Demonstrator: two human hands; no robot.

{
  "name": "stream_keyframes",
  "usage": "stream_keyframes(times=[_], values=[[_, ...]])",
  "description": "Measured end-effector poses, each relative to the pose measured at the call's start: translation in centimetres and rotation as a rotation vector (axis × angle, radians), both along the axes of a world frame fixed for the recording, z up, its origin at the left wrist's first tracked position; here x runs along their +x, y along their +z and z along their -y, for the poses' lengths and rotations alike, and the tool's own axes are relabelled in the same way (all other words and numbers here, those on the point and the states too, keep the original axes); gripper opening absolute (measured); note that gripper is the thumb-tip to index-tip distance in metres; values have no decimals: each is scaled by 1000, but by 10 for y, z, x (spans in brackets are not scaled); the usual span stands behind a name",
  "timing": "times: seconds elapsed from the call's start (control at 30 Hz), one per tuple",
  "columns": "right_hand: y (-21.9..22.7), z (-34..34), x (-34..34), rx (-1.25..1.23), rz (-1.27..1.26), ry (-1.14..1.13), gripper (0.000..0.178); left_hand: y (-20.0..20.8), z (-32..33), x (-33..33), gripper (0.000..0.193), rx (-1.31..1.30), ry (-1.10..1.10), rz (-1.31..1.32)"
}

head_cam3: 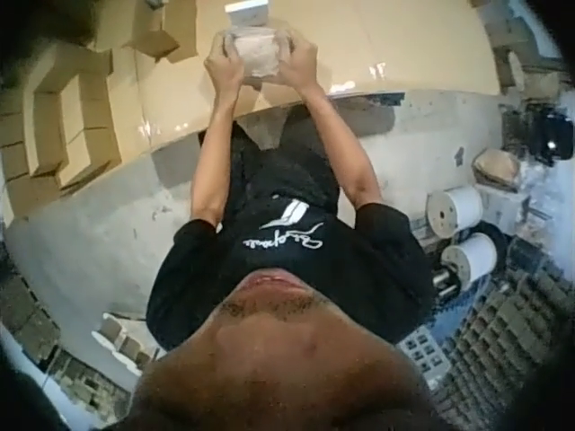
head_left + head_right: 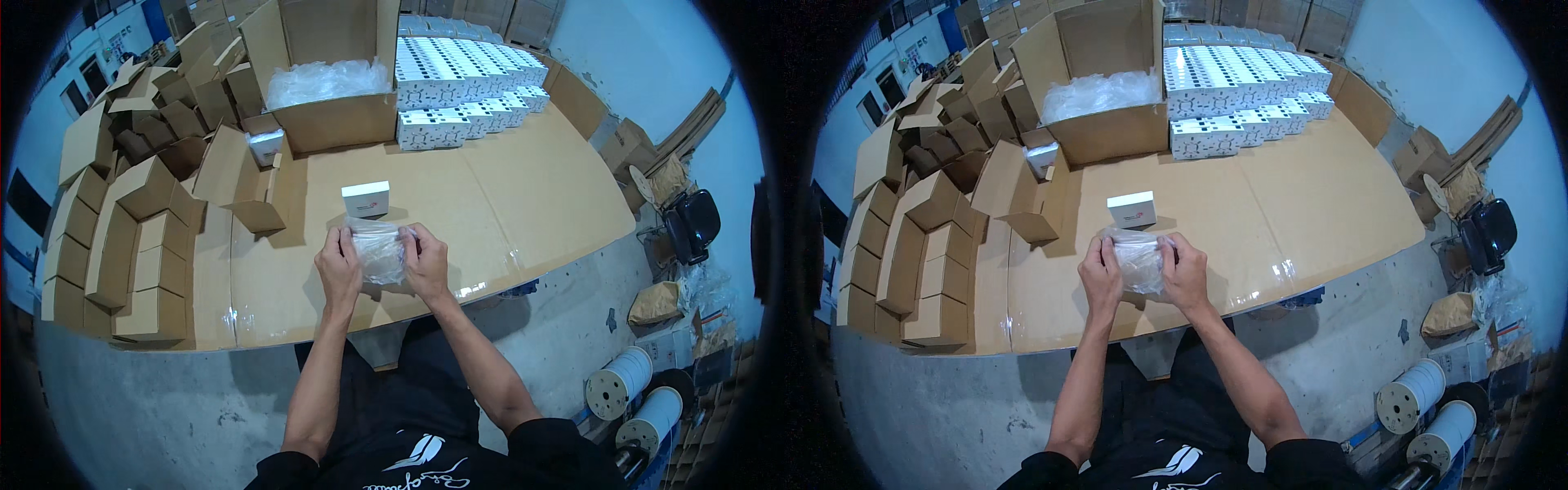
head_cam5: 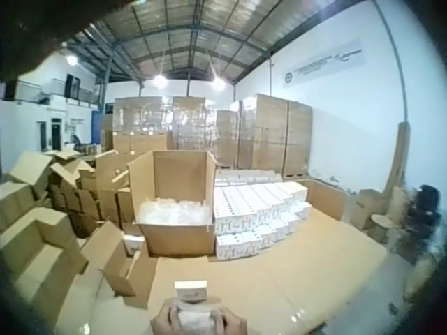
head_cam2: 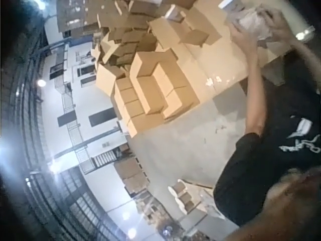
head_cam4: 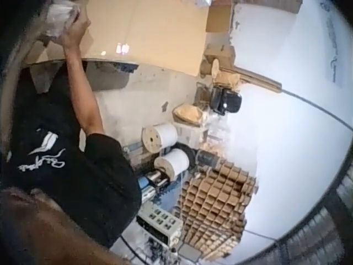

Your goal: Packing small white boxes into plastic bags and larger cardboard boxes.

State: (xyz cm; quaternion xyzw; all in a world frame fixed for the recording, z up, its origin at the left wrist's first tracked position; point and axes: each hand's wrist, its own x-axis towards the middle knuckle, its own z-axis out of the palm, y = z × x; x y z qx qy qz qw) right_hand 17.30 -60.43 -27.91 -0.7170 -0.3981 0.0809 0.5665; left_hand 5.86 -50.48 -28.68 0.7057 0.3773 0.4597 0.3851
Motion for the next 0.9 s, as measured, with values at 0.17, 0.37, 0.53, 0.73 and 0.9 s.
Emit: stream_keyframes(times=[0.17, 0.37, 0.53, 0.73, 0.9], values=[[-33, -6, -1, 106, -426, -105, 17, -7, -5, -3, 28, 32, -6, 25], [-29, 1, -24, 150, -471, 282, 36, -22, -26, -16, 28, 1, 57, 45], [-22, 15, -1, -82, -445, 288, 48, -17, -28, -23, 27, 11, 2, -1], [1, -7, -6, -92, -11, 262, 28, -6, -41, -34, 22, 23, -298, -50], [-27, -20, -16, 67, -256, 22, 17, -22, -30, -36, 28, -308, -216, 379]])
